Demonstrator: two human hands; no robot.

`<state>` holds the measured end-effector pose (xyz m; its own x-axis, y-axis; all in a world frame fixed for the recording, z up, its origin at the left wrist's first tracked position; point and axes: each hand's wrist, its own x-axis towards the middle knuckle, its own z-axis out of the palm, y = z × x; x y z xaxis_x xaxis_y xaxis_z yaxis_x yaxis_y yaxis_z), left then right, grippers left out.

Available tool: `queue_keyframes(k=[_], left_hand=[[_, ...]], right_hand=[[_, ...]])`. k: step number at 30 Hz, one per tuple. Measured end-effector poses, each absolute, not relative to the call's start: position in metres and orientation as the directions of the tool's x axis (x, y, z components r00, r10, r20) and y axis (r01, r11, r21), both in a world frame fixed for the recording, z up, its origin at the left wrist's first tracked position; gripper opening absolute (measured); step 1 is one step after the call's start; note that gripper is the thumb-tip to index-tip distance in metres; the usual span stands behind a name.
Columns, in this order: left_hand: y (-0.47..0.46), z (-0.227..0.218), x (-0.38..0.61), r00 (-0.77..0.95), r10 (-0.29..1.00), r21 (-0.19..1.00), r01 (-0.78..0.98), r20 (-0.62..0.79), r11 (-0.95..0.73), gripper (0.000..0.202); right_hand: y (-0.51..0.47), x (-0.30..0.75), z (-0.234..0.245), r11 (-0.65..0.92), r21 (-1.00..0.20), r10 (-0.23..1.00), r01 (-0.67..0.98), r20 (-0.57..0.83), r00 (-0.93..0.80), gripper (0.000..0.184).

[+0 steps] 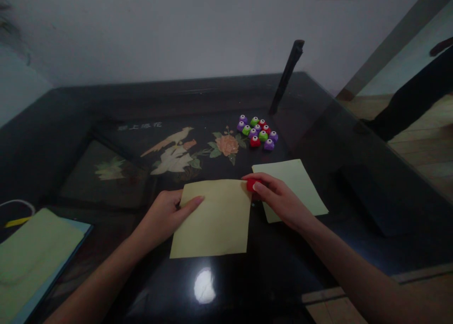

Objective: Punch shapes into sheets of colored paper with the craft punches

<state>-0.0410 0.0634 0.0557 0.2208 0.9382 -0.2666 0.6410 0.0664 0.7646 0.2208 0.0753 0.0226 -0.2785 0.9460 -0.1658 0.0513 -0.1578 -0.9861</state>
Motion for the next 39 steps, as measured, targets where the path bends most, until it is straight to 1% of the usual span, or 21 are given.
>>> queue_keyframes(k=[4, 7, 10, 13, 19, 26, 33, 39], left_hand=[[0.064, 0.055, -0.042, 0.209, 0.939, 0.778, 0.622, -0.274, 0.089, 0.039], [0.063, 0.056, -0.042, 0.2, 0.937, 0.794, 0.597, -0.285, 0.114, 0.039], [0.063, 0.057, -0.041, 0.201, 0.932, 0.808, 0.573, -0.302, 0.138, 0.039], [0.063, 0.057, -0.04, 0.209, 0.933, 0.807, 0.577, -0.293, 0.124, 0.039], [0.062, 0.057, -0.041, 0.219, 0.938, 0.794, 0.602, -0.27, 0.088, 0.037], [0.062, 0.054, -0.043, 0.227, 0.937, 0.803, 0.591, -0.264, 0.083, 0.035], [0.062, 0.058, -0.042, 0.204, 0.956, 0.76, 0.649, -0.209, 0.028, 0.037], [0.062, 0.061, -0.043, 0.188, 0.956, 0.763, 0.645, -0.225, 0.053, 0.037]], right_hand=[[0.075, 0.22, 0.02, -0.212, -0.976, 0.945, -0.053, -0.191, -0.267, 0.029], [0.075, 0.22, 0.021, -0.209, -0.975, 0.942, -0.075, -0.18, -0.284, 0.03], [0.075, 0.221, 0.023, -0.124, -0.992, 0.946, 0.026, -0.126, -0.298, 0.029], [0.076, 0.222, 0.025, -0.033, -0.99, 0.953, 0.14, -0.074, -0.292, 0.027], [0.077, 0.222, 0.027, -0.025, -0.989, 0.964, 0.142, -0.062, -0.259, 0.025], [0.077, 0.225, 0.033, -0.028, -0.995, 0.969, 0.094, -0.051, -0.244, 0.023], [0.079, 0.227, 0.03, -0.055, -0.998, 0.967, -0.002, -0.053, -0.25, 0.023], [0.079, 0.225, 0.027, -0.171, -0.974, 0.964, -0.149, -0.135, -0.229, 0.025]])
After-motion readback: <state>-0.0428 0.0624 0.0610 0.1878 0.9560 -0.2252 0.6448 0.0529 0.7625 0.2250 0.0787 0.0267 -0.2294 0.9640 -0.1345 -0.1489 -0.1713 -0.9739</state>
